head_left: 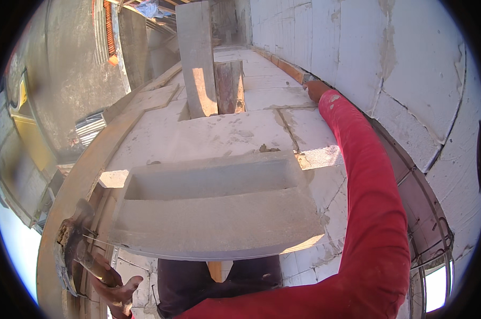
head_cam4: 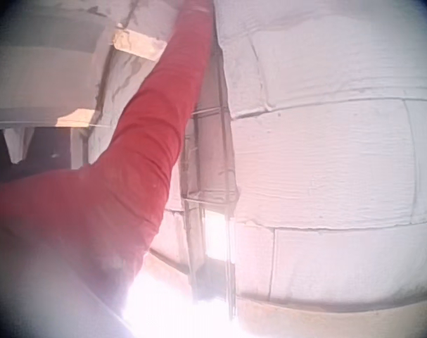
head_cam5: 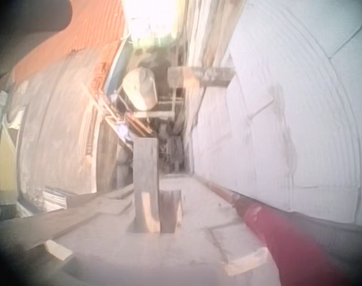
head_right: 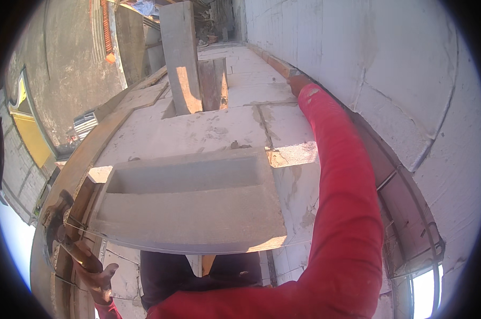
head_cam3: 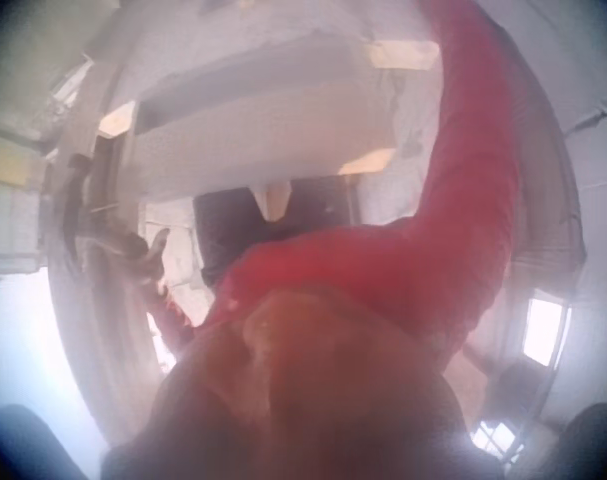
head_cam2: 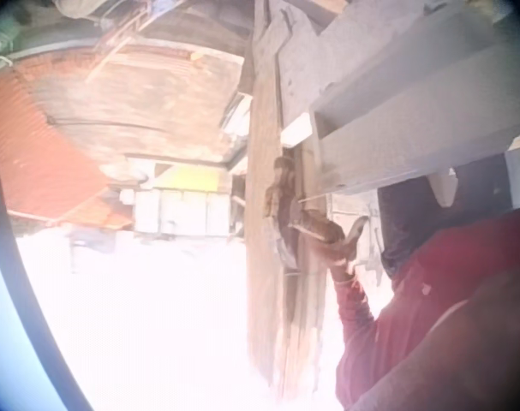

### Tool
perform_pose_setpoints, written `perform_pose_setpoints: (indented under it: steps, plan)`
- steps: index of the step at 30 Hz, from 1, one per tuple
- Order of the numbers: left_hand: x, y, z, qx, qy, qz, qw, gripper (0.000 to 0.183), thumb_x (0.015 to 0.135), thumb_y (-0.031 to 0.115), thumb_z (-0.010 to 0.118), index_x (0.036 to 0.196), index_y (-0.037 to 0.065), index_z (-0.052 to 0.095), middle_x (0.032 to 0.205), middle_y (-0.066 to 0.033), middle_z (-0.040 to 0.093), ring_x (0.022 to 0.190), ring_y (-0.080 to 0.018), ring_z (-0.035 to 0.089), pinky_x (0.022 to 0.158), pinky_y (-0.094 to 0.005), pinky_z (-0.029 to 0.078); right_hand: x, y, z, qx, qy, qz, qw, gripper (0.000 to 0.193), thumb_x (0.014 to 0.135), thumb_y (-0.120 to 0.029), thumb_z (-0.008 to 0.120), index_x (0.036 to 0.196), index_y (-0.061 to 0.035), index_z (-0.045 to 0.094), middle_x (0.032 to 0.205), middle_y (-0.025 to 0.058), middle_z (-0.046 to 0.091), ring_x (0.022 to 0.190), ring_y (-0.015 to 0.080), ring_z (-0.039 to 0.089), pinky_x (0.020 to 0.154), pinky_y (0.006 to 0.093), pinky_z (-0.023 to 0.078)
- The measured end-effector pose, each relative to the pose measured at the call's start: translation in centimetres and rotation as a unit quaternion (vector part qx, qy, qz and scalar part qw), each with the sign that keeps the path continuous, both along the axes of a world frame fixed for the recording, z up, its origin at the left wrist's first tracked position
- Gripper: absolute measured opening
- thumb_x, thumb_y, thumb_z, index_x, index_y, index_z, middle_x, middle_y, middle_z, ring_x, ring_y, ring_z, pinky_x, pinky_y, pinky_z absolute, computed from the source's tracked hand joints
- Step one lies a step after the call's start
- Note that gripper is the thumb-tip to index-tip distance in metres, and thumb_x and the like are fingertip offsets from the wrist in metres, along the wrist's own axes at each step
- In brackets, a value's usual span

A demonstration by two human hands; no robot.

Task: The person uses a hammer to tap and adjust a concrete block into place on a wall. He then picks up a wire and ties it around the block to secure it.

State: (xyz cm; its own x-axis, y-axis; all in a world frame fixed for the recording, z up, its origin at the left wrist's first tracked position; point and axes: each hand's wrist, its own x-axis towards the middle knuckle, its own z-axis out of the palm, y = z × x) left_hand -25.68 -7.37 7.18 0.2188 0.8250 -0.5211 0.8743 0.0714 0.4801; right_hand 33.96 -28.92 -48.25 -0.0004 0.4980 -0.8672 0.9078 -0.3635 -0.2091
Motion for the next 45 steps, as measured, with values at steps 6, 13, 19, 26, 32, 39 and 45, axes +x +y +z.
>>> perform_pose_setpoints:
  steps: [6, 13, 19, 26, 32, 39, 45]
  plan:
    - [-0.6, -0.1, -1.0, -0.026, 0.04, -0.034, 0.998, 0.091, 0.059, 0.056, 0.094, 0.108, 0.002, 0.039, 0.097, -0.0046, 0.035, 0.084, -0.0193, 0.036, 0.07, -0.0301, 0.033, 1.2, -1.7, -4.5, -0.042, 0.009, 0.05, 0.998, 0.035, 0.092, -0.004, 0.048, 0.121, -0.0086, 0.066, 0.105, 0.0225, 0.071, 0.101, 0.0384, 0.068, 0.091, 0.0453, 0.052]
    - [0.8, -1.7, -1.6, -0.041, 0.043, 0.068, 0.996, 0.084, 0.06, 0.046, 0.097, 0.107, 0.005, 0.041, 0.105, -0.004, 0.037, 0.094, -0.0192, 0.04, 0.083, -0.0319, 0.037, -0.8, -2.0, -7.1, -0.003, 0.051, 0.041, 0.998, 0.033, 0.091, -0.004, 0.047, 0.118, -0.0034, 0.064, 0.108, 0.0243, 0.069, 0.1, 0.0401, 0.067, 0.09, 0.0455, 0.052]
    - [1.0, -2.5, -2.8, -0.054, 0.036, 0.151, 0.986, 0.085, 0.061, 0.041, 0.098, 0.113, 0.003, 0.043, 0.111, -0.0045, 0.041, 0.105, -0.0202, 0.046, 0.094, -0.0317, 0.038, 1.3, -4.5, -9.9, -0.011, -0.005, 0.087, 0.996, 0.023, 0.091, -0.007, 0.05, 0.104, -0.0021, 0.068, 0.102, 0.0245, 0.069, 0.096, 0.0417, 0.067, 0.086, 0.0486, 0.053]
    - [0.7, -3.8, -1.6, 0.007, 0.087, 0.148, 0.985, 0.088, 0.061, 0.044, 0.098, 0.119, 0.003, 0.045, 0.107, -0.002, 0.039, 0.098, -0.0171, 0.043, 0.089, -0.0299, 0.038, -0.3, -2.8, -9.1, 0.043, -0.1, -0.035, 0.993, 0.017, 0.089, -0.012, 0.059, 0.093, -0.0024, 0.073, 0.096, 0.024, 0.071, 0.093, 0.0422, 0.069, 0.083, 0.0513, 0.055]
    - [-0.1, -4.1, -1.9, -0.005, 0.088, 0.127, 0.988, 0.08, 0.063, 0.045, 0.097, 0.107, 0.006, 0.044, 0.104, -0.0019, 0.038, 0.09, -0.0164, 0.043, 0.081, -0.0297, 0.04, 0.1, -2.7, -7.5, 0.087, -0.168, -0.097, 0.977, 0.015, 0.087, -0.005, 0.061, 0.095, 0.0011, 0.072, 0.097, 0.0274, 0.071, 0.094, 0.0442, 0.069, 0.084, 0.0498, 0.056]
    - [-0.4, -4.7, -1.7, -0.022, 0.116, 0.171, 0.978, 0.077, 0.062, 0.038, 0.098, 0.106, 0.008, 0.042, 0.099, -0.0012, 0.042, 0.091, -0.0158, 0.051, 0.082, -0.0307, 0.044, -0.6, -0.6, -6.0, 0.033, -0.205, -0.057, 0.976, 0.015, 0.09, -0.005, 0.058, 0.093, -0.0003, 0.072, 0.098, 0.0255, 0.072, 0.094, 0.0406, 0.071, 0.084, 0.0488, 0.058]
    - [0.7, -4.6, -2.2, 0.03, 0.171, 0.083, 0.981, 0.065, 0.069, 0.037, 0.09, 0.105, 0.009, 0.044, 0.1, -0.0026, 0.049, 0.091, -0.0178, 0.057, 0.083, -0.0337, 0.051, -1.6, 1.3, -4.7, 0.011, -0.227, -0.03, 0.973, 0.019, 0.091, -0.008, 0.059, 0.1, -0.0017, 0.074, 0.101, 0.0225, 0.073, 0.097, 0.0388, 0.072, 0.082, 0.0472, 0.059]
